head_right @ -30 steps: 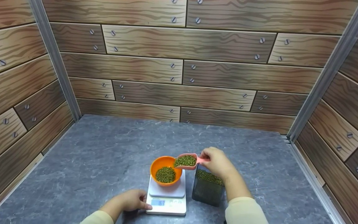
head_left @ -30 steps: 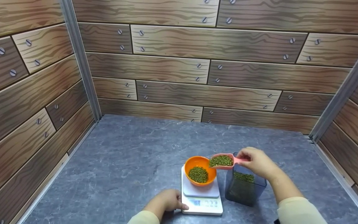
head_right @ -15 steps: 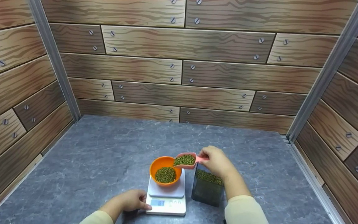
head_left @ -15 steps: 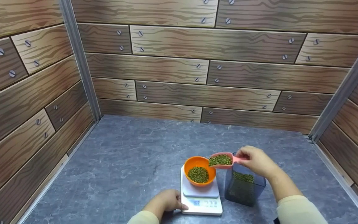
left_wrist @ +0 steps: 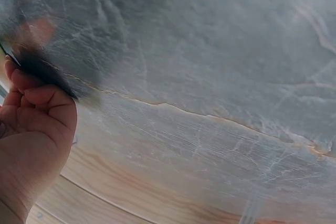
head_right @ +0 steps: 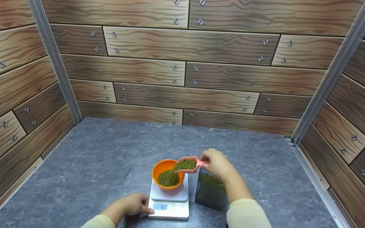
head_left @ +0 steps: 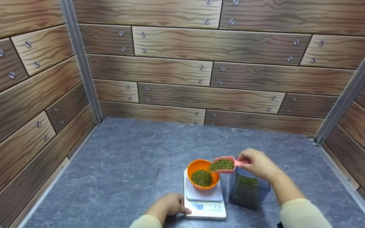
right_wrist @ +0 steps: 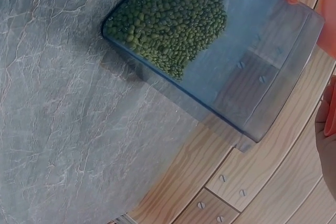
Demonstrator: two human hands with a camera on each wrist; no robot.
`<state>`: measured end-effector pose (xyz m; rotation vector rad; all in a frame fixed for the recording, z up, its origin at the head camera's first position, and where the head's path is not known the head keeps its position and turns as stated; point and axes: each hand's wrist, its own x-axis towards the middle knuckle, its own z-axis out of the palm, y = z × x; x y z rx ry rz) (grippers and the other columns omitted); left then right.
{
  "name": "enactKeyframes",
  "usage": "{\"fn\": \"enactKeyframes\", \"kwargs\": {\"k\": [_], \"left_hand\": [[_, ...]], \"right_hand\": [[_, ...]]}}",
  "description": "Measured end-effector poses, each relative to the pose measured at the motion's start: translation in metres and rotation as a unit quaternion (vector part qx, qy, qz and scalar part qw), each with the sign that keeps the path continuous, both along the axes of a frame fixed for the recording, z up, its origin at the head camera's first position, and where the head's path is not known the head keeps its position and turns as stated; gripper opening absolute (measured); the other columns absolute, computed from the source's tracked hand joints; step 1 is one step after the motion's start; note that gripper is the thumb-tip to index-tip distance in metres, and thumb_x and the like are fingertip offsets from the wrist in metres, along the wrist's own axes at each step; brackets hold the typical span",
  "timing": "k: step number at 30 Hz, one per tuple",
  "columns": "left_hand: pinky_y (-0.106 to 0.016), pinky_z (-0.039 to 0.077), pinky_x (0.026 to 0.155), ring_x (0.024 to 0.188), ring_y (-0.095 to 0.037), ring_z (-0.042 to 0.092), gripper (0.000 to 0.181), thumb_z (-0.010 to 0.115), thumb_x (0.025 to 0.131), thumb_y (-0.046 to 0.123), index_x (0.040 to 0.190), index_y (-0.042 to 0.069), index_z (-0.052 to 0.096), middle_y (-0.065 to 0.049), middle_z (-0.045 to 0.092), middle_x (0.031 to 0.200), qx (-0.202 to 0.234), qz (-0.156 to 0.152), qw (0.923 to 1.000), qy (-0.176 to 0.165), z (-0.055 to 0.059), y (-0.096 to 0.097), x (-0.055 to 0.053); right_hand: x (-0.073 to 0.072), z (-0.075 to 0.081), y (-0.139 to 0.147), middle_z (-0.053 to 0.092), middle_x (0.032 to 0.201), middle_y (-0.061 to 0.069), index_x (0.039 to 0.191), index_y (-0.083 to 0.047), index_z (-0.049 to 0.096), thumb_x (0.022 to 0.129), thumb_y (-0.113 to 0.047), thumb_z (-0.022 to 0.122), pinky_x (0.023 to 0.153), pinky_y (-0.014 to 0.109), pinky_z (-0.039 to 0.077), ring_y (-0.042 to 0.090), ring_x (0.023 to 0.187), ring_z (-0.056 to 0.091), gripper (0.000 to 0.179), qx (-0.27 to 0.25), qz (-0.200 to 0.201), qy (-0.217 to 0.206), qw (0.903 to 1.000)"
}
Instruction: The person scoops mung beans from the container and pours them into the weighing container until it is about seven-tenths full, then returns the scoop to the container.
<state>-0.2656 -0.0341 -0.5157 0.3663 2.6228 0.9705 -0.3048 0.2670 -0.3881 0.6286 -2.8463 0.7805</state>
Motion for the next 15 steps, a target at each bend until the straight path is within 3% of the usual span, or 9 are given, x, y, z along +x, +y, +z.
{"fn": "enactKeyframes", "kwargs": {"k": [15], "left_hand": [[-0.030,0.031,0.054,0.056,-0.015,0.040,0.040,0.078,0.069,0.032,0.060,0.012,0.045,0.002,0.042,0.056,0.000,0.004,1.0000,0.004,0.0040,0.0006,0.0020]], "right_hand": [[0.0002,0.0011,-0.0052,0.053,0.079,-0.003,0.081,-0.013,0.063,0.078,-0.009,0.069,0.063,0.028,0.043,0.011,0.070,0.048,0.007,0.015,0.004,0.003,0.9999]]}}
